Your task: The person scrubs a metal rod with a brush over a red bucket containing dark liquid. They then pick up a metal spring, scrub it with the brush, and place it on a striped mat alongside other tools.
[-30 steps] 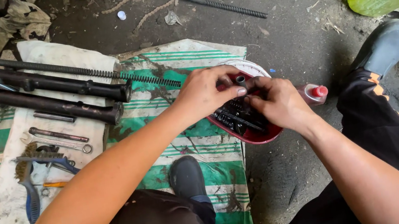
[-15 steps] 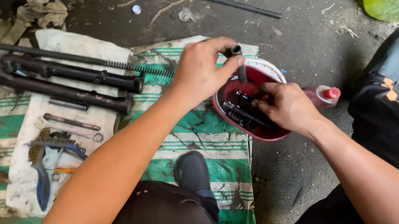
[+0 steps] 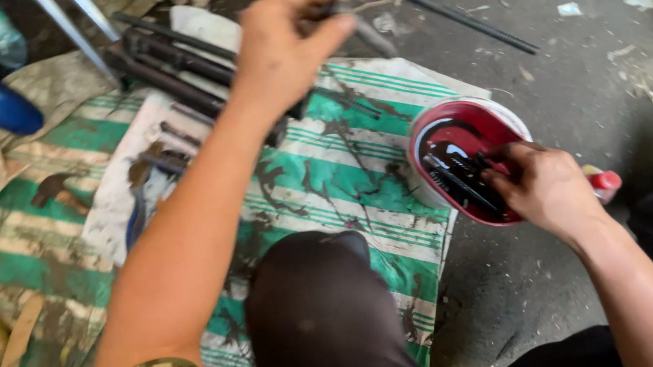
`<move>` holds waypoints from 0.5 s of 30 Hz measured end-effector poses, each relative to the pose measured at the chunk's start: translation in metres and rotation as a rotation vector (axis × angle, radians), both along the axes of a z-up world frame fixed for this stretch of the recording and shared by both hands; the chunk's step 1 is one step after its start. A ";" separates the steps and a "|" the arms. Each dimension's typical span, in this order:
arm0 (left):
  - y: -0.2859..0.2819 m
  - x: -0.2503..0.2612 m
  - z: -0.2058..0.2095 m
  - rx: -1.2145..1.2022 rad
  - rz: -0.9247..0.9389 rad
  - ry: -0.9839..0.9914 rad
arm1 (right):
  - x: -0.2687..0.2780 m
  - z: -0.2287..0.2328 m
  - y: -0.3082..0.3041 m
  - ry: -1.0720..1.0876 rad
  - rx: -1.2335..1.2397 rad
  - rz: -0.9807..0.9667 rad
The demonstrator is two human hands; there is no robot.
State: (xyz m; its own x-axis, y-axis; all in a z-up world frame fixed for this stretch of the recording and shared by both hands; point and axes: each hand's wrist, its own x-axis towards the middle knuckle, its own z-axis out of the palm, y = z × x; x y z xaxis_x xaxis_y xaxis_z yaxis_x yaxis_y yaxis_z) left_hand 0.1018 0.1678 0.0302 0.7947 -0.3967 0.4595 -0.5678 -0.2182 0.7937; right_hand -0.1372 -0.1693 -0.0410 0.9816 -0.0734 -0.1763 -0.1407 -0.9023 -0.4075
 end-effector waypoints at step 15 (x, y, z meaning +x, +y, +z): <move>0.250 -0.024 -0.145 0.422 0.910 0.378 | -0.001 -0.035 -0.030 0.027 -0.097 -0.041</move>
State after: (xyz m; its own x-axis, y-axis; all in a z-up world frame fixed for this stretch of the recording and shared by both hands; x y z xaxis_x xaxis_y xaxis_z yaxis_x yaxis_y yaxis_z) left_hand 0.0776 0.4183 -0.1151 0.9340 0.3470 0.0856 0.2133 -0.7335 0.6454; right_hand -0.1379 -0.1997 -0.0761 0.9725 -0.1316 -0.1923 -0.1880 -0.9307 -0.3139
